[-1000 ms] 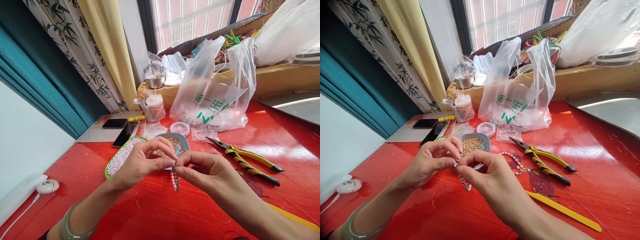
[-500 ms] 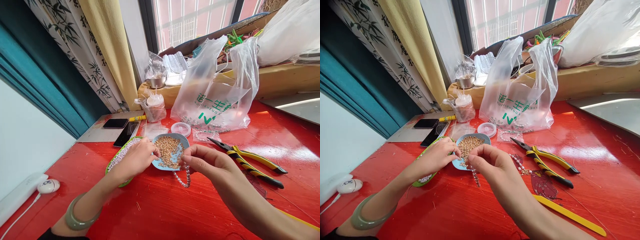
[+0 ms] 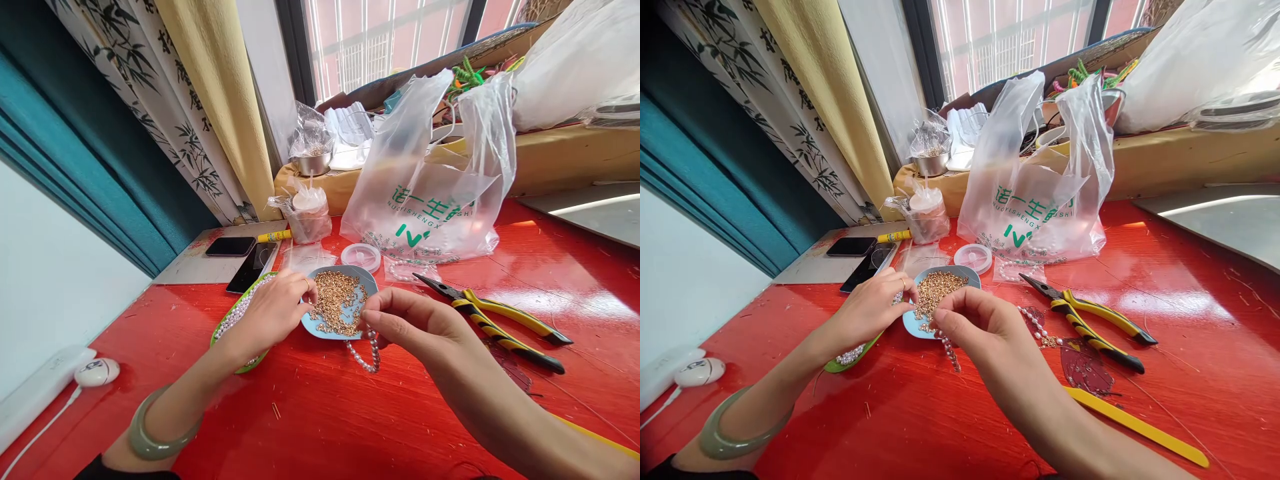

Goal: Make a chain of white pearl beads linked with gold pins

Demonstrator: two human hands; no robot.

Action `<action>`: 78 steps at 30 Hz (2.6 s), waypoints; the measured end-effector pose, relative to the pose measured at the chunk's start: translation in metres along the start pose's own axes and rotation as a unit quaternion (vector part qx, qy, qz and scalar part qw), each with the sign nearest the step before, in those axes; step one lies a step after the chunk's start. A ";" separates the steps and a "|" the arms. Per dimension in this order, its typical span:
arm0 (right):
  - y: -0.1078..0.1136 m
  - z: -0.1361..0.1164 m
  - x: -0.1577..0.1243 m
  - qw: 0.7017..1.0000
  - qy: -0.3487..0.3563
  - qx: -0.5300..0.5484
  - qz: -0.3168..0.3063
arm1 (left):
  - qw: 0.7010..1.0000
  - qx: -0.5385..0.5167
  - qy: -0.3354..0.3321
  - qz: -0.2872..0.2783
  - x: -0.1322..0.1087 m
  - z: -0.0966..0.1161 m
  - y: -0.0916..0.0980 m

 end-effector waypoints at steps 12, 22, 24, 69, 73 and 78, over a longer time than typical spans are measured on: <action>0.001 0.002 0.002 1.000 -0.003 -0.003 0.001 | 0.994 -0.031 -0.055 -0.084 -0.005 0.011 -0.023; -0.001 0.000 0.001 1.000 -0.003 0.002 -0.009 | 0.999 0.001 0.009 -0.049 -0.001 -0.003 -0.019; 0.000 -0.001 0.002 1.000 -0.001 -0.001 -0.006 | 0.999 0.005 0.006 -0.051 0.000 -0.002 -0.019; 0.002 -0.001 0.001 1.000 0.001 -0.006 0.005 | 0.996 -0.046 0.049 -0.056 0.006 -0.014 -0.026; 0.002 0.000 0.002 1.000 0.005 0.000 0.002 | 0.997 -0.037 0.051 -0.054 0.006 -0.013 -0.026; 0.000 0.001 0.003 1.000 0.005 0.003 -0.002 | 0.997 -0.027 0.048 -0.055 0.006 -0.011 -0.025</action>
Point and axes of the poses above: each hand's wrist, its own x-axis towards the middle knuckle, its own y-axis out of the back of the hand, z = x × y, the point moved 8 cm from there along x, towards the middle knuckle, and after that the axes turned 3 degrees about y, right-handed, at the moved point
